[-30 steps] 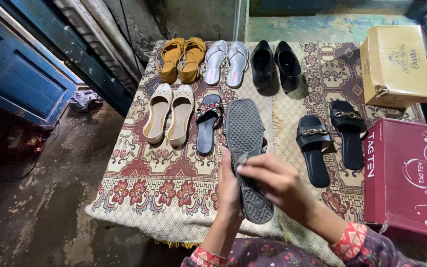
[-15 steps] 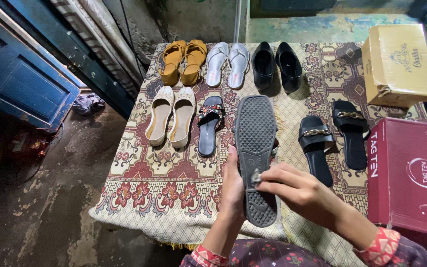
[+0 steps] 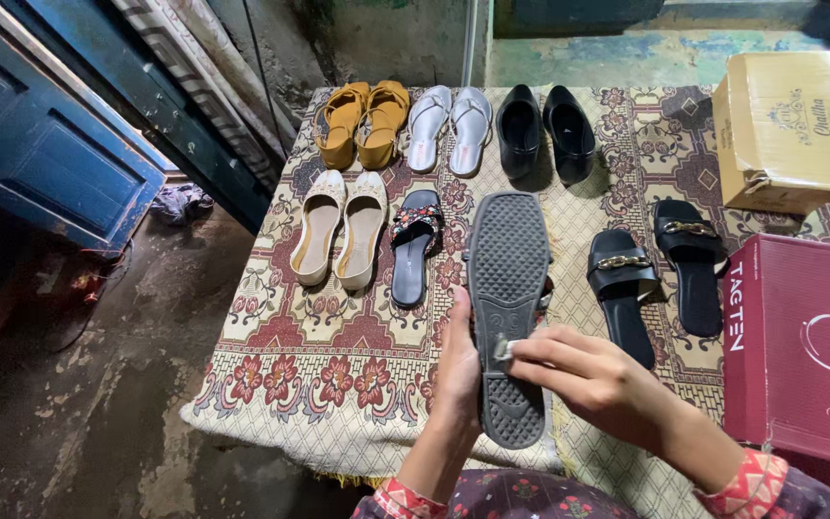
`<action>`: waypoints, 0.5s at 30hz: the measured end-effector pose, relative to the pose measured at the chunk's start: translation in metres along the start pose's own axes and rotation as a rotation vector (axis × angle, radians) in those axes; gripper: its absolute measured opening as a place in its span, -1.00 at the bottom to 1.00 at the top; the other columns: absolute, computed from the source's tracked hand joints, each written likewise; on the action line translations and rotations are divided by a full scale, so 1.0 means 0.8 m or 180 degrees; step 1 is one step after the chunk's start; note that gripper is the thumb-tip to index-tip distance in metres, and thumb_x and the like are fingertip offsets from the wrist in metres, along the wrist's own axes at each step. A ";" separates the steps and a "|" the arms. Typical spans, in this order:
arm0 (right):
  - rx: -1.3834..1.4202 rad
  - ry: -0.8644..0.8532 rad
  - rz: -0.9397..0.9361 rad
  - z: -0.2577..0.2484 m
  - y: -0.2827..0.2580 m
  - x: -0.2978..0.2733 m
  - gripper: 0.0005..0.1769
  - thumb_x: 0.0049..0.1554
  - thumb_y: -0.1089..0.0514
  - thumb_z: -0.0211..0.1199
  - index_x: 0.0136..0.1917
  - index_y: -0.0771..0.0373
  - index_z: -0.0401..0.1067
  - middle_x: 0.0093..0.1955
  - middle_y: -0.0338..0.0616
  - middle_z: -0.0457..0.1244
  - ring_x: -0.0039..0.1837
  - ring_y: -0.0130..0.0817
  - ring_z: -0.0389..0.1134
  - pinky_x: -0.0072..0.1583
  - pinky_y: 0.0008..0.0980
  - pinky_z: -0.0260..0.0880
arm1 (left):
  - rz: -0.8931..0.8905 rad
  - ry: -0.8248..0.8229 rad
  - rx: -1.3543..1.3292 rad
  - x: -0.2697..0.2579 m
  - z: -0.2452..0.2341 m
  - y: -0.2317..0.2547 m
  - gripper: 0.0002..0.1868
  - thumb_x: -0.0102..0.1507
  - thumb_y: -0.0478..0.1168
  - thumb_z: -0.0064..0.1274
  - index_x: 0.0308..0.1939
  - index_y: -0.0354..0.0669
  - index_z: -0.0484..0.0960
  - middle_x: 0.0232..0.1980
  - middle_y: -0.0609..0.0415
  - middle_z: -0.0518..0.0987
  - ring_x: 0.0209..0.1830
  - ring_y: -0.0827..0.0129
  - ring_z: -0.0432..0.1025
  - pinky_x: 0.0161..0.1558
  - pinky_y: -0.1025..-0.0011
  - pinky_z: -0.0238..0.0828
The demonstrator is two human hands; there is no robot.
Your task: The person cleans the soles and surfaces of several pairs of sandals and shoes using a cloth.
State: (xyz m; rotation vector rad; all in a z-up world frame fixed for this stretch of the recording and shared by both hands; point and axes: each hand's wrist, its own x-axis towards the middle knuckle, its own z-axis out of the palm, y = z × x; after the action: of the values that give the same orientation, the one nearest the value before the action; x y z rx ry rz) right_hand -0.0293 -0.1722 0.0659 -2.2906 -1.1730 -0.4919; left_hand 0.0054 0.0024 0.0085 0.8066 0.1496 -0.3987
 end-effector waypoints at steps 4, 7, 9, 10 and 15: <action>0.0034 0.0198 -0.0155 0.007 -0.006 0.011 -0.58 -0.09 0.31 0.30 0.09 0.42 0.51 0.14 -0.01 0.37 0.17 -0.10 0.43 0.16 -0.22 0.50 | -0.0408 0.0038 -0.0312 0.004 -0.008 -0.024 -0.32 0.48 0.27 -0.32 0.03 -0.30 0.62 -0.20 -0.02 0.68 -0.34 0.38 0.58 -0.28 0.45 0.56; -0.0119 0.0353 -0.0131 0.008 0.008 0.024 -0.61 -0.07 0.33 0.32 0.07 0.42 0.51 0.12 -0.01 0.36 0.15 -0.11 0.43 0.16 -0.22 0.50 | -0.0194 -0.0047 -0.0259 0.003 -0.006 -0.014 -0.35 0.57 0.27 -0.26 -0.01 -0.29 0.58 -0.25 0.06 0.60 -0.35 0.45 0.53 -0.30 0.45 0.55; -0.0191 0.0470 -0.0055 0.005 0.013 0.023 -0.63 -0.05 0.35 0.33 0.07 0.40 0.51 0.11 -0.02 0.36 0.15 -0.12 0.42 0.17 -0.22 0.50 | -0.0429 0.0094 -0.0148 -0.002 0.001 0.002 -0.31 0.41 0.30 -0.37 -0.07 -0.27 0.58 -0.31 0.02 0.64 -0.40 0.39 0.56 -0.32 0.44 0.57; -0.0174 0.0550 0.0263 0.001 0.013 0.021 -0.59 -0.11 0.35 0.34 0.07 0.40 0.52 0.09 -0.03 0.36 0.12 -0.12 0.42 0.13 -0.24 0.50 | -0.0420 0.0100 -0.0143 -0.004 0.006 0.008 -0.31 0.41 0.30 -0.37 -0.07 -0.27 0.58 -0.31 0.02 0.64 -0.40 0.39 0.56 -0.32 0.44 0.57; -0.0153 0.0765 0.0527 0.010 0.005 0.022 -0.59 -0.08 0.42 0.30 0.09 0.37 0.53 0.05 -0.08 0.35 0.11 -0.14 0.43 0.16 -0.26 0.50 | -0.0118 -0.0033 -0.0069 0.003 -0.002 -0.009 -0.39 0.48 0.19 -0.40 0.07 -0.28 0.52 -0.15 0.05 0.63 -0.25 0.44 0.56 -0.22 0.46 0.60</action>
State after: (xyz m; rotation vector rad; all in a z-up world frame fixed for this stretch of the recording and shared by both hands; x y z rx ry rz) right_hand -0.0156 -0.1581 0.0678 -2.2696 -0.8566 -0.7152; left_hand 0.0048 -0.0014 0.0019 0.7812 0.1593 -0.4356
